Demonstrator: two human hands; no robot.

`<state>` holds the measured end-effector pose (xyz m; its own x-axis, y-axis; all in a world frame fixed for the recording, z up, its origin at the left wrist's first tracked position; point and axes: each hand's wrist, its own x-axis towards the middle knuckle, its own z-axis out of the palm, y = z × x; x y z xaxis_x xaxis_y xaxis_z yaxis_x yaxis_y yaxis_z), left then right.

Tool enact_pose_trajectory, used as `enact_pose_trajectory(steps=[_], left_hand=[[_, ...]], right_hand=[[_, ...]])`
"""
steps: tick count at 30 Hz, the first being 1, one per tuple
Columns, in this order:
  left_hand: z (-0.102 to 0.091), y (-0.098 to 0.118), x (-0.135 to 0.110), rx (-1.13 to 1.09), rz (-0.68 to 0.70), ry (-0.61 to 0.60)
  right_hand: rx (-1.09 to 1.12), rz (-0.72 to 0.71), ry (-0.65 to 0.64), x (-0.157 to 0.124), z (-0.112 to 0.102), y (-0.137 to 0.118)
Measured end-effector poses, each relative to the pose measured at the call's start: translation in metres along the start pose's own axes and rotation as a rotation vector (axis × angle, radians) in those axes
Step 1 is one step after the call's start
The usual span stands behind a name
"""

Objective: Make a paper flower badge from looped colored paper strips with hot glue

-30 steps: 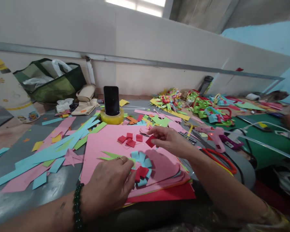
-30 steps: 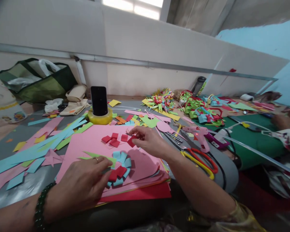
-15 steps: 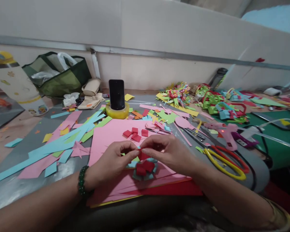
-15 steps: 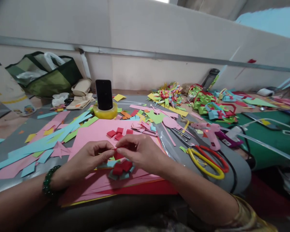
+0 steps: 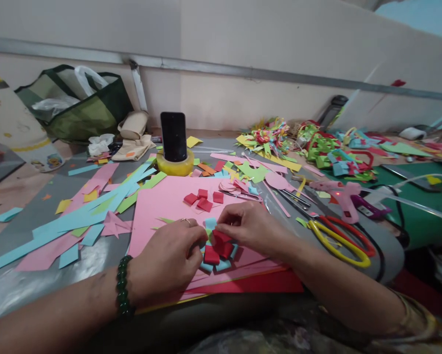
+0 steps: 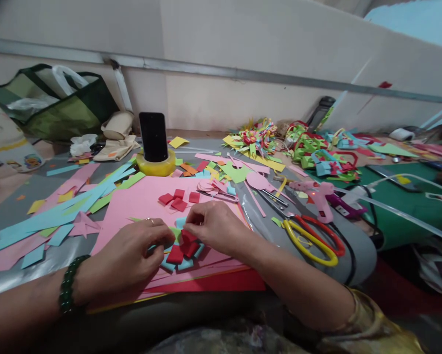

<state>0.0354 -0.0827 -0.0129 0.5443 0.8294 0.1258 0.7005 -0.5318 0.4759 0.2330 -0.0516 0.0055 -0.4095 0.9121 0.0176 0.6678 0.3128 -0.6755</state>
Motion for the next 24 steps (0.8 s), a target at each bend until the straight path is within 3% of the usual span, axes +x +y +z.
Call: enact_pose_trajectory(steps=[7,16,24], left_hand=[[0.0006,0.0008,-0.0013,0.016,0.002,-0.015],[0.0001,0.001,-0.0009,0.021,0.061,-0.042],[0.0007,0.0026,-0.001,0.062,0.077,-0.09]], right_hand=[[-0.092,-0.014,-0.025,-0.0019,0.0021,-0.0018],[-0.304,-0.22,-0.036,-0.0005,0.0013,0.0028],[-0.318,-0.228,-0.082,0.0011,0.001,0.0024]])
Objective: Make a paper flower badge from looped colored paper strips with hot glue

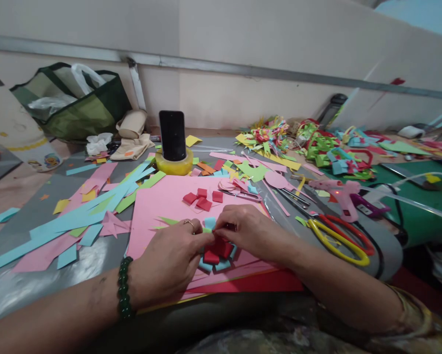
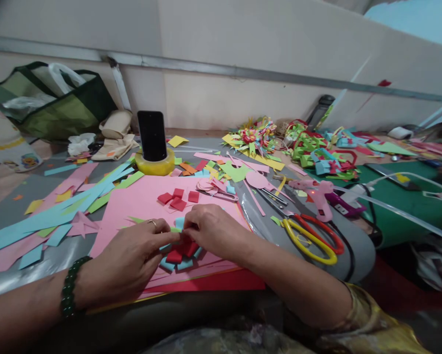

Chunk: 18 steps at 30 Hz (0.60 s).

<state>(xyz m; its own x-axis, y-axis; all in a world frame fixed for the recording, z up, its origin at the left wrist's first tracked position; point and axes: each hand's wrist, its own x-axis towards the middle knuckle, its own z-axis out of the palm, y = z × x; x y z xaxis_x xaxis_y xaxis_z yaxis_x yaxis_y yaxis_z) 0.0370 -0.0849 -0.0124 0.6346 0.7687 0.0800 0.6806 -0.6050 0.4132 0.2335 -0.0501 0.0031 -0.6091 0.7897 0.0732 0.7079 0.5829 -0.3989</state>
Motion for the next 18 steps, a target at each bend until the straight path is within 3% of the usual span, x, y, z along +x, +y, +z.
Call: enact_pose_trajectory(steps=[14,18], left_hand=[[0.005,-0.002,0.002,0.061,0.044,-0.015],[0.004,-0.002,0.001,0.072,0.049,-0.005]], right_hand=[[-0.008,-0.055,-0.005,0.0,-0.001,-0.002],[-0.02,-0.024,0.097,-0.001,-0.013,0.002]])
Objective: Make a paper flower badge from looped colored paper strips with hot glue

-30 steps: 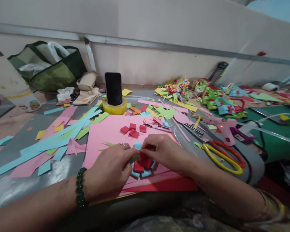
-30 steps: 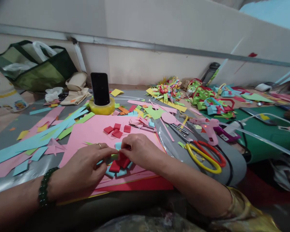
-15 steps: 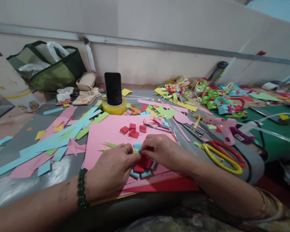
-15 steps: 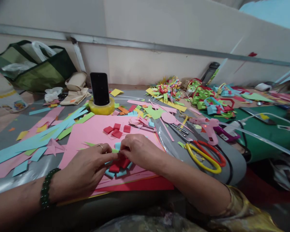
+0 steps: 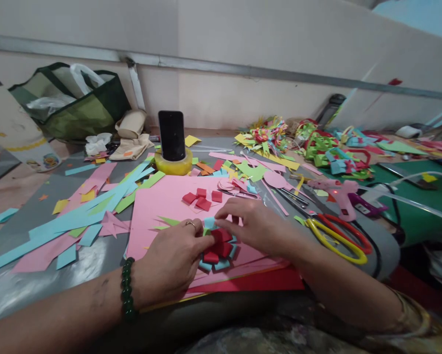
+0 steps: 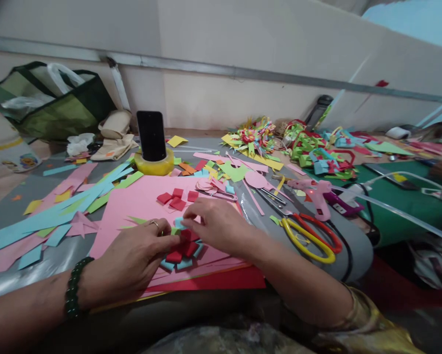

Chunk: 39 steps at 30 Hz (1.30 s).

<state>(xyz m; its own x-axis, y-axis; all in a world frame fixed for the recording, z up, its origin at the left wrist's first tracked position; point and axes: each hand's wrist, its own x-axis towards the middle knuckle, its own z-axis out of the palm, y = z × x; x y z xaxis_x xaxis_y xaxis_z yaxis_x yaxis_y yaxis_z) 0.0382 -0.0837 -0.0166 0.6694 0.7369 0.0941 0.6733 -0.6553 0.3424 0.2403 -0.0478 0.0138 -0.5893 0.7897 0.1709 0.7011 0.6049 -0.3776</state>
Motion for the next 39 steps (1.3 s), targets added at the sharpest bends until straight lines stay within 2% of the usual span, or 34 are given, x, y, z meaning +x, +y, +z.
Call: enact_pose_trajectory(steps=[3,8,12,19,32,39], left_hand=[[-0.001,0.001,-0.001,0.012,-0.009,0.002],[0.0,0.001,-0.001,-0.005,-0.015,0.004],[0.001,0.0,-0.001,0.011,-0.013,0.005],[0.0,-0.001,0.001,-0.012,-0.015,-0.007],[0.0,-0.001,-0.001,-0.002,0.001,-0.005],[0.0,0.0,-0.002,0.018,0.009,0.0]], right_hand=[[-0.046,-0.017,0.078,-0.005,-0.01,0.006],[-0.136,-0.072,0.016,-0.019,-0.013,0.006],[-0.195,0.014,-0.044,-0.026,-0.01,0.003],[-0.197,0.114,-0.133,-0.022,-0.008,-0.004],[-0.163,0.027,-0.053,-0.021,0.003,0.006],[-0.078,0.133,-0.017,-0.022,0.001,-0.001]])
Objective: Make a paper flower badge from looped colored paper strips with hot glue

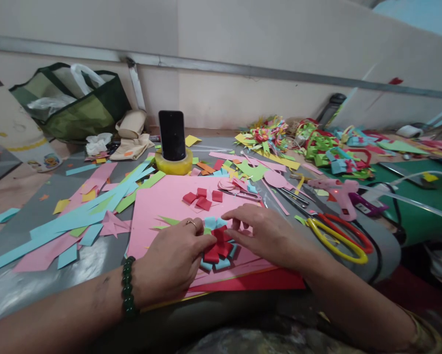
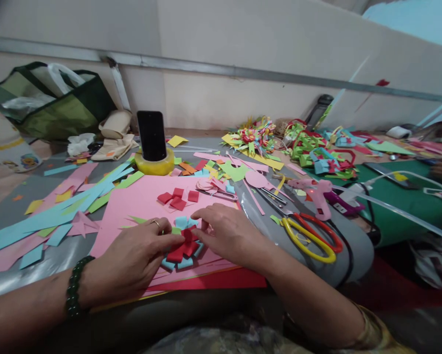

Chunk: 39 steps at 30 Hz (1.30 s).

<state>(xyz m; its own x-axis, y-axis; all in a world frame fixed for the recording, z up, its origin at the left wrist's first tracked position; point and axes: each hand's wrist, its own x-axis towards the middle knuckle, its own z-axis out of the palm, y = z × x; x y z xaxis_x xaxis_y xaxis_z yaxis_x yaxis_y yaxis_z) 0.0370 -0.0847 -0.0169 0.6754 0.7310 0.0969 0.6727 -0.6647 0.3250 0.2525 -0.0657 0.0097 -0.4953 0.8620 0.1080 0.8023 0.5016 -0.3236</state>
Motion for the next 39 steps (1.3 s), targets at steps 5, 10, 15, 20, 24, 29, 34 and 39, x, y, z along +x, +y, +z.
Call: enact_pose_trajectory(steps=[5,10,15,20,24,29,34,39], left_hand=[[0.0,-0.001,0.001,-0.014,0.002,-0.003],[-0.002,0.0,0.001,0.01,0.0,-0.013],[-0.002,0.0,0.002,-0.003,0.009,-0.015],[-0.001,0.0,0.002,0.008,0.013,-0.012],[-0.002,0.0,0.002,0.007,0.012,-0.033],[-0.003,-0.001,0.003,-0.019,-0.002,-0.025],[-0.002,-0.002,0.005,-0.006,0.004,-0.02],[-0.001,-0.001,0.004,0.009,0.029,-0.015]], right_hand=[[0.004,0.027,-0.033,0.0,0.001,-0.006],[0.063,0.039,-0.03,0.002,0.007,-0.002],[0.073,0.038,-0.02,0.003,0.01,0.0],[0.074,0.021,-0.004,0.004,0.011,0.0],[0.067,0.025,-0.01,0.004,0.01,-0.002],[0.045,0.024,-0.031,0.003,0.007,-0.003],[0.051,-0.003,-0.024,0.003,0.007,-0.002],[0.044,0.003,-0.033,0.003,0.008,-0.002]])
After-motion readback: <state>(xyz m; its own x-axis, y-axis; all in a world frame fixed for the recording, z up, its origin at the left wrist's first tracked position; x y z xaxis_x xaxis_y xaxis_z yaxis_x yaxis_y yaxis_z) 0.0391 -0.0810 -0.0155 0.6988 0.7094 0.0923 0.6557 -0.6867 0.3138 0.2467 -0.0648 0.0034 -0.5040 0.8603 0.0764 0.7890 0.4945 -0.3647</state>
